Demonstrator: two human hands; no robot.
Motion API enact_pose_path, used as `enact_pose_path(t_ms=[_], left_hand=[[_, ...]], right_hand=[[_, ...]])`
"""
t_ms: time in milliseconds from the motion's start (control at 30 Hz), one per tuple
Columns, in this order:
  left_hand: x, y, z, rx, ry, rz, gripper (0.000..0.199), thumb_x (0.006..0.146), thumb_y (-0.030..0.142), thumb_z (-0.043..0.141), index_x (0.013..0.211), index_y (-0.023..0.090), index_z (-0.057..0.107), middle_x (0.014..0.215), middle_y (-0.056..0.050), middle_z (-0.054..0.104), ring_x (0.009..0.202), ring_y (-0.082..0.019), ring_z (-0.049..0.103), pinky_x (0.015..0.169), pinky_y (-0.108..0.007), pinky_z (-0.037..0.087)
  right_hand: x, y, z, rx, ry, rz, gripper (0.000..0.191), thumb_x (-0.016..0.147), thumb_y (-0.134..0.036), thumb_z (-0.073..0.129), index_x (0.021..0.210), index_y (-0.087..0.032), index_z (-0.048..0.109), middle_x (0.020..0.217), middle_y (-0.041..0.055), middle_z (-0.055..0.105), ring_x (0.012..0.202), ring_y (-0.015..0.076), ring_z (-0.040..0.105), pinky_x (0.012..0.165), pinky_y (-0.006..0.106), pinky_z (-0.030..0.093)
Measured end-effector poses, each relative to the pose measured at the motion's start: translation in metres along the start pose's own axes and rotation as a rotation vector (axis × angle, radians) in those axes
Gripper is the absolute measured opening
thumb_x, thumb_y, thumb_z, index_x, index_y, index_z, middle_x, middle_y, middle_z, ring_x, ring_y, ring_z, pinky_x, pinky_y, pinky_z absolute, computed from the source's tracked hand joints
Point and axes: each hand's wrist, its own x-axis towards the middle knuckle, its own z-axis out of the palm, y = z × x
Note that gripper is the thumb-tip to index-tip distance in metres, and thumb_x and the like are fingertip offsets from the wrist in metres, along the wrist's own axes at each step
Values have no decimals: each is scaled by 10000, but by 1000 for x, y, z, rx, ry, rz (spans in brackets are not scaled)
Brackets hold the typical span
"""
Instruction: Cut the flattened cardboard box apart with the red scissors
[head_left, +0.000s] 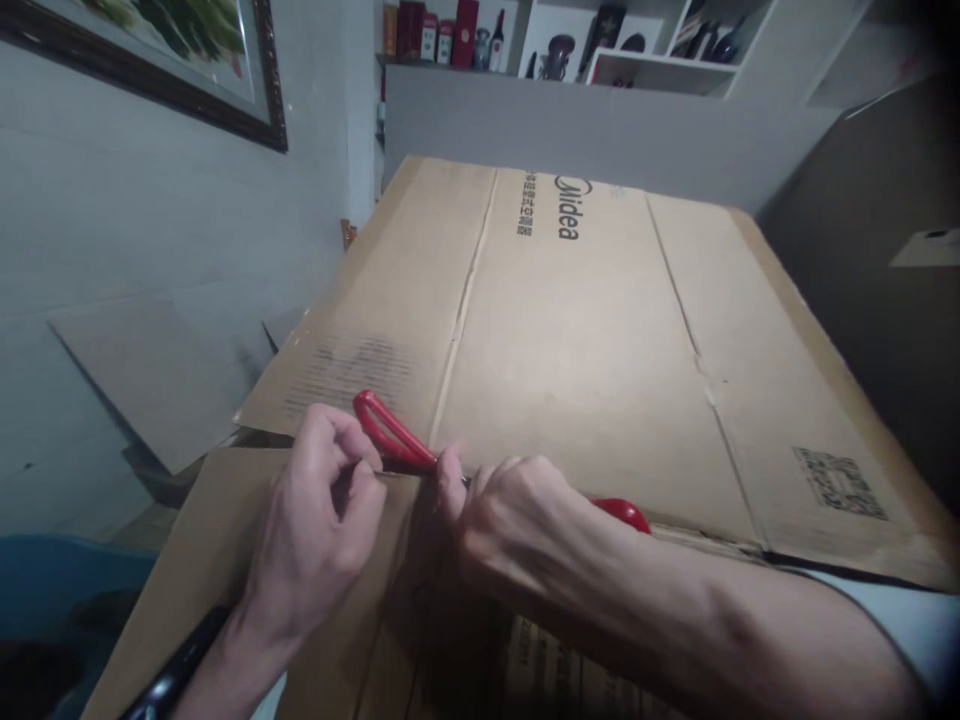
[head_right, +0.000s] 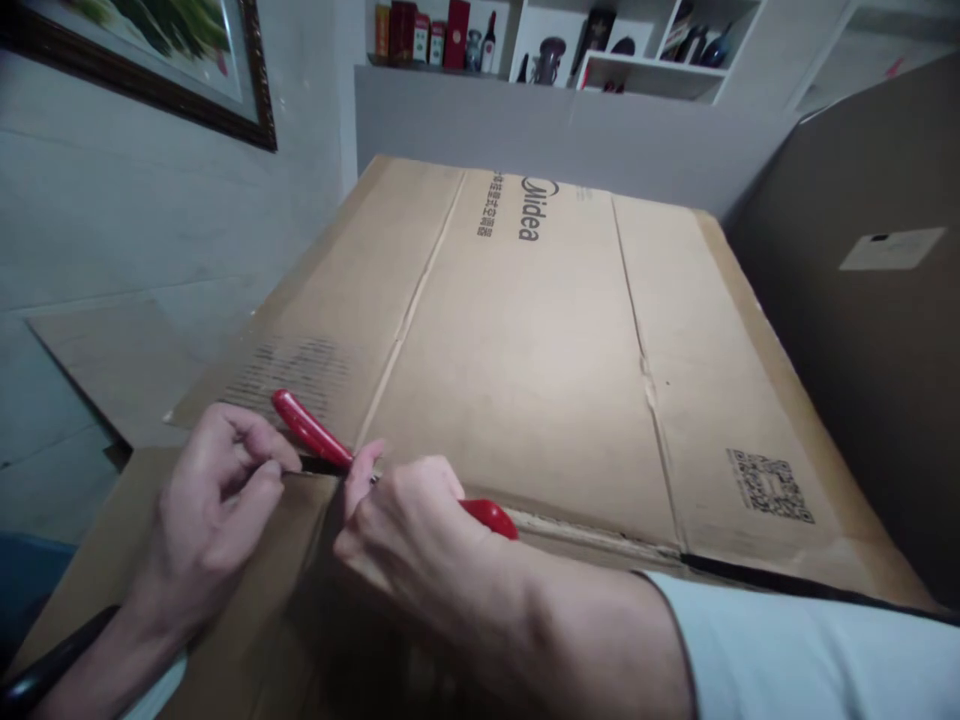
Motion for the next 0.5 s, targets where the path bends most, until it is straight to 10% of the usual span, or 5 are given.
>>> enact_pose_path(t_ms=[200,400,500], left_hand=[[0,8,3,37,-33,-44,125,810,266,497,872,238,393,739,42,519,574,-115,494,487,-236,375],[-1,12,4,62,-20,17,103,808,257,483,873,236,407,727,49,499,548,-103,470,465,-222,374],[-2,9,3,34,-5,13,89,830,281,475,876,236,413,744,47,516,565,-99,490,471,-212,375]], right_hand=[[-40,-9,13,-95,123,146,646,687,-132,415,1283,97,513,544,25,429,401,169,336,366,321,222],[-9,-15,20,15,234,158,530,763,-71,384,1248,78,535,594,9,427,410,119,228,347,294,130],[-6,-7,11,92,84,86,583,772,-63,361,1323,105,447,616,20,467,399,119,238,319,281,110]])
